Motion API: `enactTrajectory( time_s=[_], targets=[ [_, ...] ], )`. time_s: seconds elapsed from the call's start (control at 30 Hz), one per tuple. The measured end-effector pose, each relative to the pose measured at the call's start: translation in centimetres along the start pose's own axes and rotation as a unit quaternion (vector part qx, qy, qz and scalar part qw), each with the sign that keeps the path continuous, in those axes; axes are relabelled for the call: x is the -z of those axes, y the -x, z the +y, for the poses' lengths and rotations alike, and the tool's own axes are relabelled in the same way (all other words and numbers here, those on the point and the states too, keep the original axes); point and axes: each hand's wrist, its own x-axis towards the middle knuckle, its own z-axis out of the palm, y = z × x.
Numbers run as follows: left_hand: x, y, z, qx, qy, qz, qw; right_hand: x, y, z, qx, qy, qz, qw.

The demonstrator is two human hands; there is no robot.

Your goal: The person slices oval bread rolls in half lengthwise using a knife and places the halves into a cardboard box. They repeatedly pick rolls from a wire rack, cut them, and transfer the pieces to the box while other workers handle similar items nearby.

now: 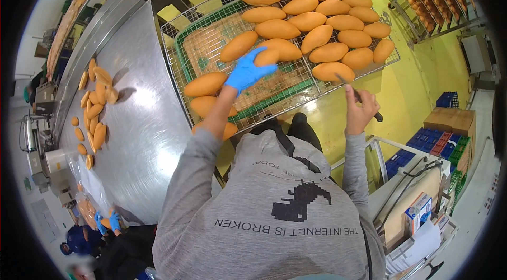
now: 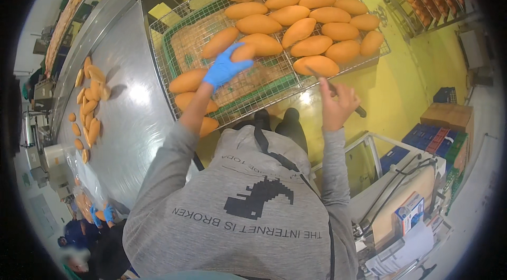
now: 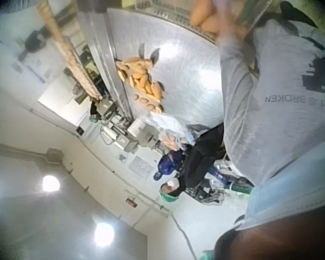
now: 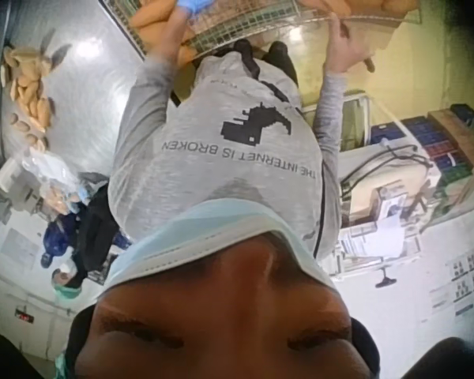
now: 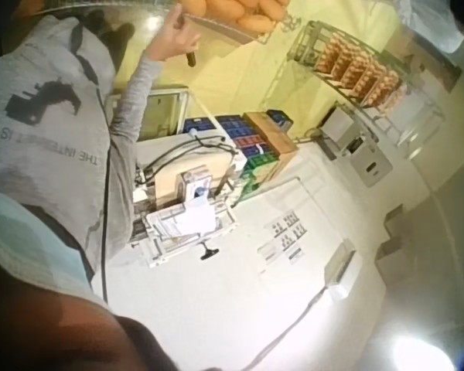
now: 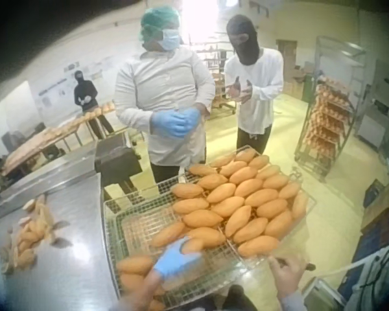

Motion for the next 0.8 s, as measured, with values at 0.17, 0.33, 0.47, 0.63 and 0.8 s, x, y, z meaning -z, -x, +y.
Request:
enactTrajectory(
  time_s=[0.17,0.33,0.47,0.63,0.8],
  targets=[
    [-0.2,5.6,7.3,-0.001,0.701,-0.234,0.674,3.0,0.9,-9.3,0.177,-0.104,-0.087,0.975],
    [-1.1,9.5,12.7,0.010,0.676,-0.125,0.726,2.7,-1.6,-6.4,0.270,0.041,-0.019,0.962],
    [-0.4,9.8,11.6,-0.002,0.646,-0.205,0.735,3.5,-3.7,-5.3,0.259,0.206,-0.019,0.943],
    [-1.0,9.8,12.1,-0.001,0.634,-0.191,0.750,-0.4,-1.7,-2.1,0.158,-0.089,-0.094,0.979],
    [-0.8,9.8,11.4,-0.028,0.626,-0.175,0.759,0.3,-3.9,-4.8,0.223,-0.010,0.017,0.975]
  ],
)
